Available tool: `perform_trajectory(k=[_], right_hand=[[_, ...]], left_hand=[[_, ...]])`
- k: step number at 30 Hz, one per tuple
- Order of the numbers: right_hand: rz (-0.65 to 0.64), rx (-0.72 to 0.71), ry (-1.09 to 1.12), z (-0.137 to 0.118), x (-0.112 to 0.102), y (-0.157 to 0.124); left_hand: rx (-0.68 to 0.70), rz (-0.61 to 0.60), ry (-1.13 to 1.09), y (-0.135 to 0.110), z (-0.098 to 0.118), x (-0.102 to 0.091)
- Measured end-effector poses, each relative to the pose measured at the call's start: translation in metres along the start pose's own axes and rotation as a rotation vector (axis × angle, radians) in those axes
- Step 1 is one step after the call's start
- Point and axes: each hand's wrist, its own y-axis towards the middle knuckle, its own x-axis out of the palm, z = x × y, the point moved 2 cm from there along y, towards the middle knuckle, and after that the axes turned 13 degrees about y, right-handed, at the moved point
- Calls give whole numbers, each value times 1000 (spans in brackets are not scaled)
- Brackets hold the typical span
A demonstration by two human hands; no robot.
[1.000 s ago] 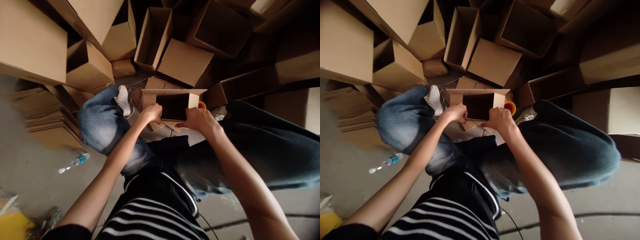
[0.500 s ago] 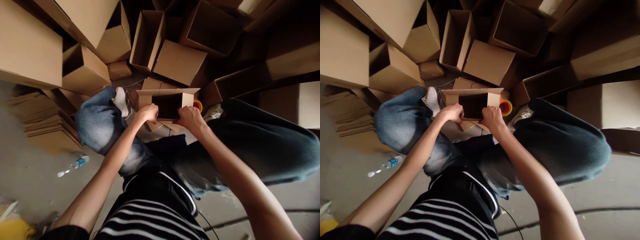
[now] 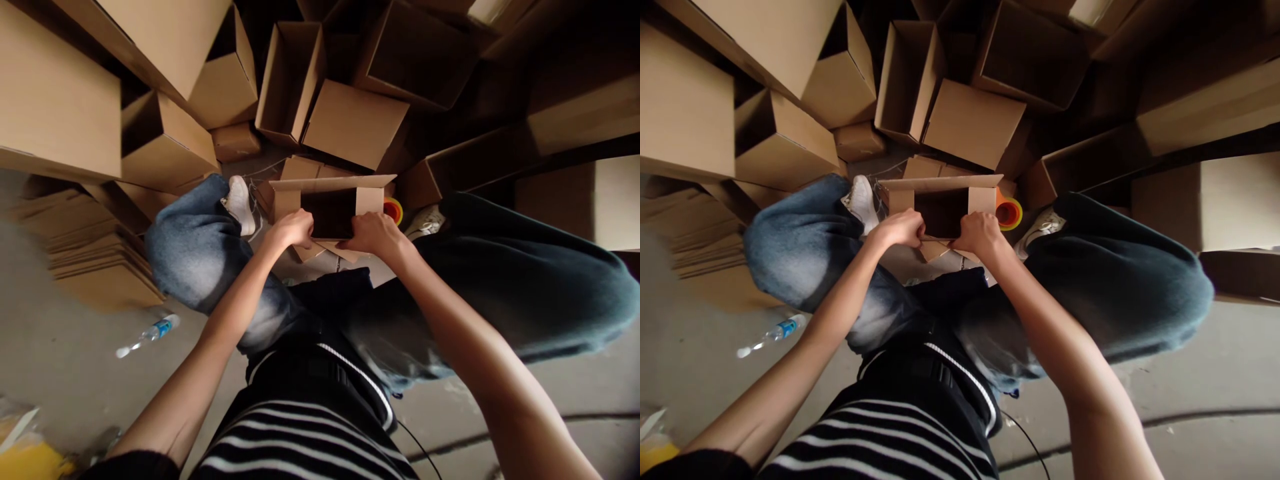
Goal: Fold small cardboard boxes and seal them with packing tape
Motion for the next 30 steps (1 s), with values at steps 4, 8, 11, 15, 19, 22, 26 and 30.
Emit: perform_trajectory(k=[4, 8, 11, 15, 19, 22, 26, 30], right_hand=[[-144, 32, 27, -4, -5, 4], [-221, 29, 76, 0, -4, 15], [-241, 5, 128, 6, -1, 22], [-274, -42, 176, 15, 5, 28], [-278, -58, 237, 22, 11, 31], [-261, -52, 228, 21, 13, 32], [-242, -55, 168, 13, 10, 27], [-213, -38, 115, 10, 3, 21]], left_hand=[[2, -25, 58, 1, 1, 2], [4, -49, 7, 1, -1, 8], [11, 34, -70, -4, -8, 9], [54, 56, -280, -12, -27, 6], [-131, 80, -298, -8, -46, 4], [-251, 10, -145, 5, -46, 6], [-366, 13, -37, 21, -37, 5], [-386, 1, -31, 29, -33, 5]])
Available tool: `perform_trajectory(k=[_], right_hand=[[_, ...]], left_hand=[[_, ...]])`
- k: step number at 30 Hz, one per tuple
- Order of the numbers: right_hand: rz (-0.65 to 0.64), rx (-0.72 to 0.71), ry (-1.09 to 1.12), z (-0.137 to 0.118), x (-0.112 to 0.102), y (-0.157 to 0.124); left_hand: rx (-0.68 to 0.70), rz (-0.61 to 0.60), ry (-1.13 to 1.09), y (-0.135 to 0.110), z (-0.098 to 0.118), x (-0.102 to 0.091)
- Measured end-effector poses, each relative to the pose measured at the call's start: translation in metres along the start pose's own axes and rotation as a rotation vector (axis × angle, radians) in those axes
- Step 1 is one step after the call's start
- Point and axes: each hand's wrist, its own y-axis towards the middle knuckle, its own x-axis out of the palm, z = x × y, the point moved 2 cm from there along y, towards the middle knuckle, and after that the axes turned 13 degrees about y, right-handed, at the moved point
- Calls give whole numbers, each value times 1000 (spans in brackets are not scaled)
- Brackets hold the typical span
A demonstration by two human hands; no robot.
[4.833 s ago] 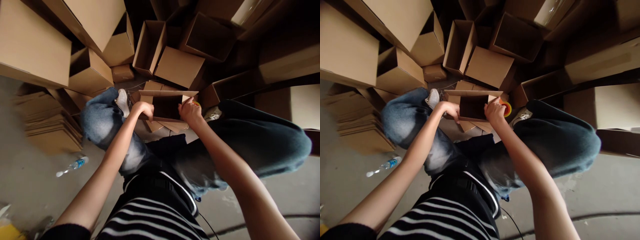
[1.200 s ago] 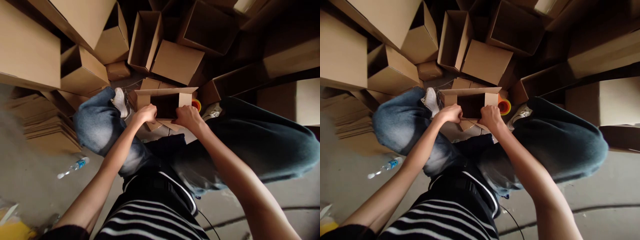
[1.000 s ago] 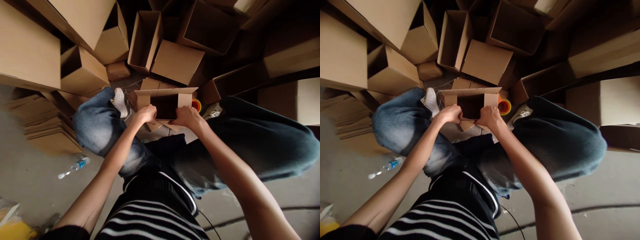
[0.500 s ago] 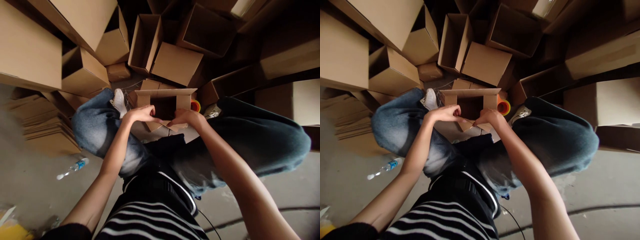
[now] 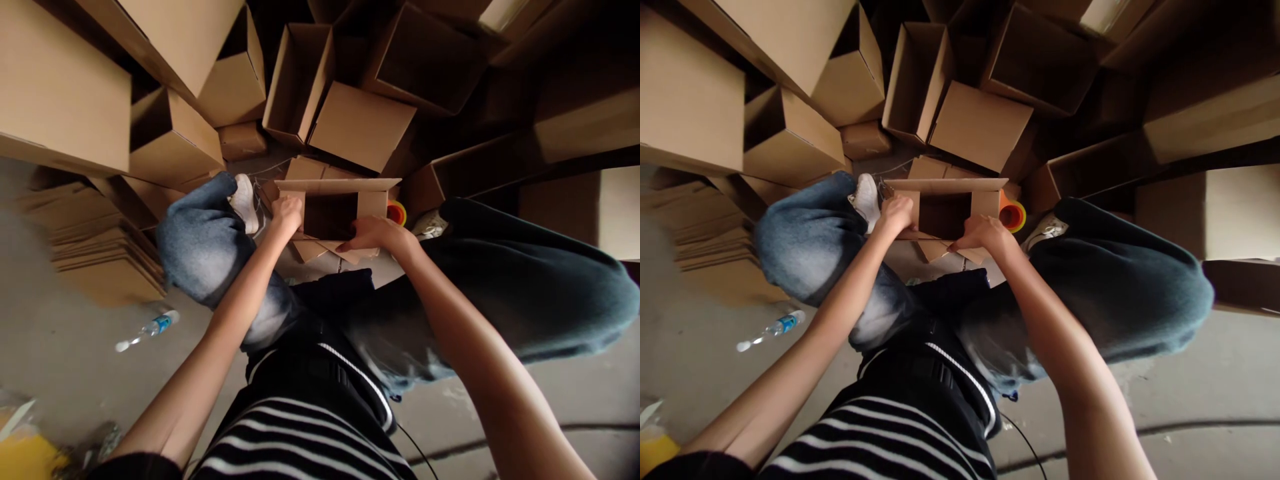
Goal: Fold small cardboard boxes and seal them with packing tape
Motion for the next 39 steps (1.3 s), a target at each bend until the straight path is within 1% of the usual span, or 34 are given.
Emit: perform_trajectory(k=[5, 9, 12, 17, 24, 28, 33, 37, 39], right_hand=[[33, -35, 2, 3, -6, -2], [55, -53, 7, 2, -8, -4], [32, -63, 6, 0, -9, -5], [9, -27, -1, 1, -10, -5], [-18, -69, 5, 2, -15, -2], [-45, -83, 14, 4, -16, 5], [-94, -140, 50, 11, -17, 23], [-99, -120, 124, 16, -20, 34], [-96, -112, 151, 17, -22, 36]], left_hand=[[1, 41, -17, 5, -5, 3], [32, 57, -24, 3, -7, 6], [36, 77, -32, -1, -8, 6], [51, 88, -40, 0, -9, 9], [30, 86, -38, -2, -10, 8], [40, 69, -39, -2, -10, 8], [48, 86, -31, -6, -7, 7], [38, 91, -39, -10, -9, 5], [44, 104, -106, -11, -13, 3]])
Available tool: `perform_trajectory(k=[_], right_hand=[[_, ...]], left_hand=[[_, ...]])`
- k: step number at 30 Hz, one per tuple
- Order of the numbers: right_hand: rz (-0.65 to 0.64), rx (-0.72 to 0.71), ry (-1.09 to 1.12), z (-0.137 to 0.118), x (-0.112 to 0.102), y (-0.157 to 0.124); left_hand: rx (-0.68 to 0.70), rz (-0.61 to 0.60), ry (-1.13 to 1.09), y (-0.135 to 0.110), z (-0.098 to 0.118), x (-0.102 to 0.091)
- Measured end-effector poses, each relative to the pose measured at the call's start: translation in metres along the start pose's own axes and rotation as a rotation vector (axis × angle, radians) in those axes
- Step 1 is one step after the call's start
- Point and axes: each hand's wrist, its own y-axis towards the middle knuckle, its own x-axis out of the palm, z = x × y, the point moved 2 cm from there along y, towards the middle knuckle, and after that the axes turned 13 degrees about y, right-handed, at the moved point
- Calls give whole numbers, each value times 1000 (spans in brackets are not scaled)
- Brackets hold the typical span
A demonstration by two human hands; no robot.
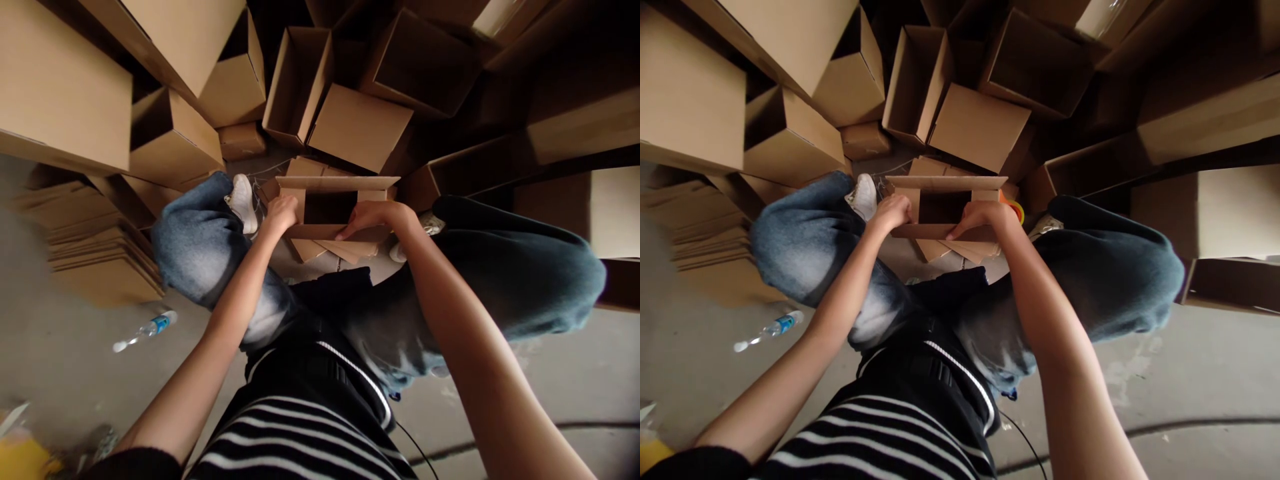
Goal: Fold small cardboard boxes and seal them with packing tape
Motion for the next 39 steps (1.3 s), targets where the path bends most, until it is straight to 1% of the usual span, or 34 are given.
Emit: perform_trajectory(k=[3, 6, 10, 15, 17, 19, 21, 24, 26, 29, 32, 34, 35, 39], right_hand=[[24, 3, 32, 1, -2, 1], [32, 12, 79, 6, -2, 4], [-6, 19, 141, 15, -4, 13], [-2, 19, 155, 17, -6, 19], [14, 9, 150, 16, -5, 20], [71, -33, 122, 13, -4, 21], [146, -105, 75, 8, -1, 21], [242, -227, 13, -3, 9, 16], [322, -275, 3, -10, 17, 11], [458, -227, -33, -16, 29, 7], [556, -134, -128, -13, 41, 11], [611, -129, -192, -9, 48, 18], [640, -156, -215, -7, 51, 21], [735, -340, -296, -3, 59, 35]], left_hand=[[13, 43, -140, -1, -4, -2], [-27, 104, -153, -3, -2, 0], [-104, 204, -88, -9, 11, 6], [-49, 328, -82, -10, 30, 17], [-55, 383, -62, -7, 34, 21], [-63, 438, -62, -3, 36, 26], [-62, 500, -84, 1, 36, 29], [-48, 607, -112, 8, 34, 32], [-19, 674, -113, 13, 32, 31], [62, 745, -84, 20, 34, 30], [212, 745, -26, 24, 44, 32], [291, 720, -13, 24, 51, 35], [309, 706, -23, 24, 54, 37], [319, 642, -79, 30, 58, 44]])
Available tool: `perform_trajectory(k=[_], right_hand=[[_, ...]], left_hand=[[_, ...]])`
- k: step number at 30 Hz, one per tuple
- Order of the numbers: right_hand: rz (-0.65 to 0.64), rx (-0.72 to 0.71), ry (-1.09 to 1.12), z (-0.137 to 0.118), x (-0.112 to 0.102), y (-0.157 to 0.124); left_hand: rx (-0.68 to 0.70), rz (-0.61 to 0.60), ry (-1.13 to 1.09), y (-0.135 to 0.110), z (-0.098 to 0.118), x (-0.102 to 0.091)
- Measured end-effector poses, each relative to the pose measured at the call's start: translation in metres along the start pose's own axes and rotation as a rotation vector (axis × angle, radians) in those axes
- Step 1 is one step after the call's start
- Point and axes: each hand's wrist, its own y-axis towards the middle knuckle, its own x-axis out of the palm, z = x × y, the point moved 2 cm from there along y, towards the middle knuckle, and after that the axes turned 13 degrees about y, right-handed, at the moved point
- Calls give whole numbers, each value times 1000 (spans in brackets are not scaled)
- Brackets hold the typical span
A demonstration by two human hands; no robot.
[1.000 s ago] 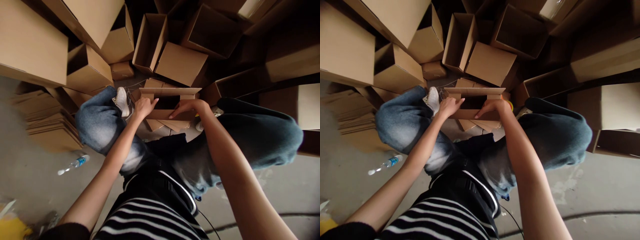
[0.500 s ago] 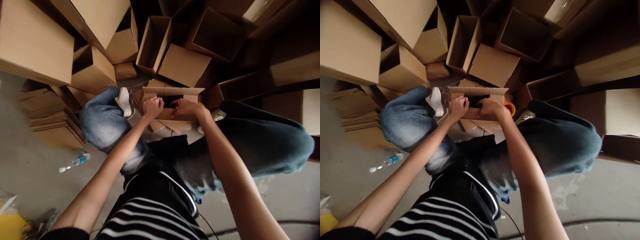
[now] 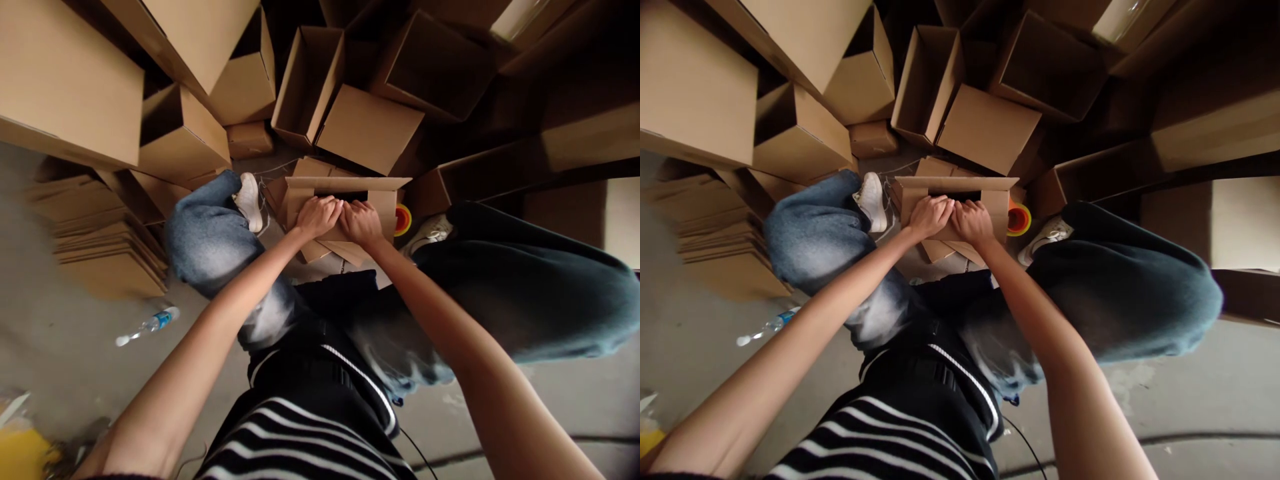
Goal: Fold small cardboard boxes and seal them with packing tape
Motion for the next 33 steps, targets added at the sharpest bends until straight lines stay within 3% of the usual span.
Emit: perform_trajectory(k=[6, 10, 17, 25, 33], right_hand=[[11, 46, -8, 6, 11, 9], [-14, 58, -12, 5, 13, 9], [-68, 53, -9, 3, 8, 10], [-37, 76, 18, 5, 6, 9], [-40, 116, -4, 6, 8, 11]], left_hand=[[72, -94, -8, 10, -6, 16], [40, -158, 46, 11, -7, 16], [-35, -130, 26, 13, -6, 12], [-61, -127, -8, 13, -3, 2], [-29, -146, 6, 14, -4, 7]])
